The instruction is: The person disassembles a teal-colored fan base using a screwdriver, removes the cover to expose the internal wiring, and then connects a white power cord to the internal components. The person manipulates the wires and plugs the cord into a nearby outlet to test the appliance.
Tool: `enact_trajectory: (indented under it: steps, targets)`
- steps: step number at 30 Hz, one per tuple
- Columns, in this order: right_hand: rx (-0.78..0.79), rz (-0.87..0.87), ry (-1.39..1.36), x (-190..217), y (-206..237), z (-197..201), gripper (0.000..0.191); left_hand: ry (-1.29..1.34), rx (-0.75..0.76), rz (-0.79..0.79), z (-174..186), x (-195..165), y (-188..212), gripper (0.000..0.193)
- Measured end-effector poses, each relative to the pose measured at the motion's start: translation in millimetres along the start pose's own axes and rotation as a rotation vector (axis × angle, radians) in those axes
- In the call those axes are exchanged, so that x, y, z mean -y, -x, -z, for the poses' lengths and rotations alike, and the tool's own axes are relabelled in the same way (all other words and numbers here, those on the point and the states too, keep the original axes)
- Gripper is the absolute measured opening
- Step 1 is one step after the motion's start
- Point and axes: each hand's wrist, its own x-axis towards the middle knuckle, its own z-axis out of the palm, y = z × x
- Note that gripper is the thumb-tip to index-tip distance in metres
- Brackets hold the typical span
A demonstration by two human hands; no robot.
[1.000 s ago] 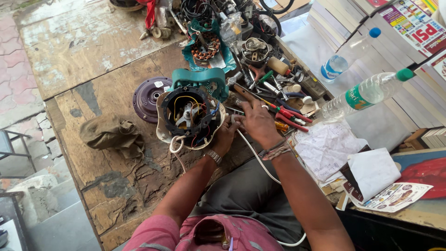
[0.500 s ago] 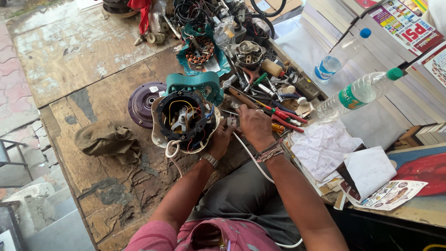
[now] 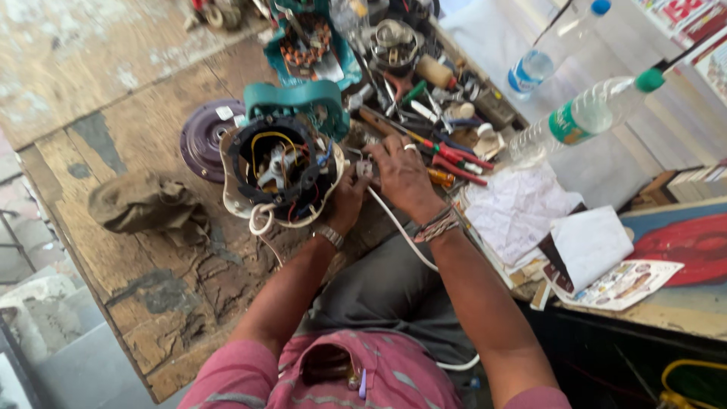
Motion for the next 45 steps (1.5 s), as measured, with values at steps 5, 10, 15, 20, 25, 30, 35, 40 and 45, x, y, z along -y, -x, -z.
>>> enact_trajectory:
  steps: [5,10,15,20,25,30,35,40,45]
  targets:
    - [0.352,-0.382,-0.025,-1,-3,-3,0.035,-0.049,0.005,0.007,3,3,1,0.016]
    - [0.270,-0.111,0.017,-4,-4,-3,0.026,0.053,-0.024,0.103,5,1,-1,0.017]
    - [0.183,-0.187,-0.138,-1,-6,4,0.035,0.026,0.018,0.018,7,4,-2,0.016]
    - [0.385,-0.176,0.180,1,-4,3,0.015,0.146,0.020,0.118,7,-2,-2,0.020]
    - [0.340,-0.400,0.118,-8,14,-11,0.020,0.132,0.044,0.104,7,-6,-1,0.019]
    - [0.223,-0.786,-0.521,6,50,-28,0.037,-0.061,-0.029,0.051,12,-2,1,0.020]
    - [0.120,-0.625,-0.561,30,83,-41,0.030,0.123,0.030,0.128,15,0,4,0.026]
    - [0.212,-0.826,-0.857,17,88,-48,0.022,0.305,0.045,0.281,23,-9,6,0.046]
    - [0.185,-0.900,-1.220,9,92,-51,0.021,0.336,0.063,0.228,25,-9,8,0.048]
